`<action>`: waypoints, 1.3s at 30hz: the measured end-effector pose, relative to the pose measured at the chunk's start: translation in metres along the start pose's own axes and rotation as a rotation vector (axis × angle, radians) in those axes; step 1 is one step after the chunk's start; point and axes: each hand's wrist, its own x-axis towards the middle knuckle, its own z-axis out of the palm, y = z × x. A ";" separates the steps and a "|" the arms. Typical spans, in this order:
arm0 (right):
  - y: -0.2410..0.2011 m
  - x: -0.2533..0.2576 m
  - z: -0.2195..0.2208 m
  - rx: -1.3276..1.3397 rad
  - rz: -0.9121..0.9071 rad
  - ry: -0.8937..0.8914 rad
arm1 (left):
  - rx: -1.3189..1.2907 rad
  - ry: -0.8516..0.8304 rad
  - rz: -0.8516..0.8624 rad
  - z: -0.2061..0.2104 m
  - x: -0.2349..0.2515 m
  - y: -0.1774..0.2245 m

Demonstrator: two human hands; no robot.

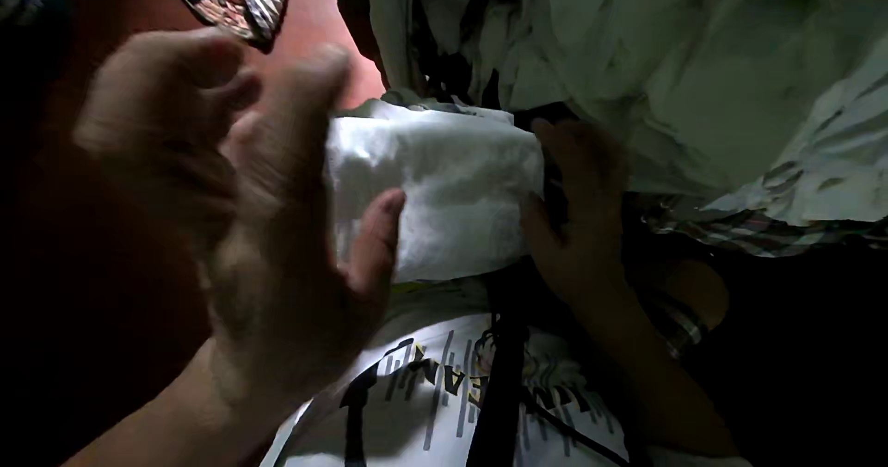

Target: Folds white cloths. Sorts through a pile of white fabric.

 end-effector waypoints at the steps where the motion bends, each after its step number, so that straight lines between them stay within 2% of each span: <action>1: 0.000 0.007 0.004 0.003 -0.100 0.013 | -0.007 -0.021 0.082 0.004 0.002 0.010; 3: 0.006 0.020 0.026 0.014 -0.224 -0.007 | 0.034 -0.138 0.155 0.029 0.006 0.012; 6: 0.022 0.027 0.066 0.056 -0.146 -0.133 | 0.004 -0.228 0.028 0.080 0.006 -0.037; 9: 0.018 0.035 0.080 0.078 -0.114 -0.164 | -0.075 -0.169 0.001 0.085 0.005 -0.071; 13: 0.015 0.038 0.088 0.109 -0.156 -0.192 | -0.070 -0.171 -0.034 0.077 -0.001 -0.093; 19: 0.047 0.028 0.071 0.319 -0.009 -0.248 | -0.038 -0.080 0.042 0.090 -0.007 -0.091; 22: 0.063 0.025 0.036 0.224 0.126 -0.223 | -0.046 -0.108 0.035 0.083 -0.006 -0.086; 26: 0.094 0.023 -0.018 -0.098 0.253 -0.054 | -0.072 -0.283 -0.104 0.061 0.002 -0.062; 28: 0.113 0.027 -0.047 -0.306 0.306 -0.048 | 0.031 -0.363 -0.116 0.044 0.013 -0.050; 30: 0.129 0.031 -0.073 -0.442 0.340 -0.053 | 0.113 -0.393 -0.056 0.031 0.033 -0.037; 32: 0.141 0.037 -0.092 -0.496 0.356 -0.046 | 0.120 -0.367 0.084 0.022 0.062 -0.016; 34: 0.155 0.038 -0.099 -0.519 0.331 0.003 | 0.004 -0.342 0.223 0.022 0.096 0.018; 36: 0.171 0.038 -0.094 -0.517 0.311 0.055 | -0.221 -0.342 0.289 0.034 0.131 0.066; 39: 0.181 0.041 -0.080 -0.536 0.315 0.099 | -0.610 -0.525 0.153 0.068 0.184 0.123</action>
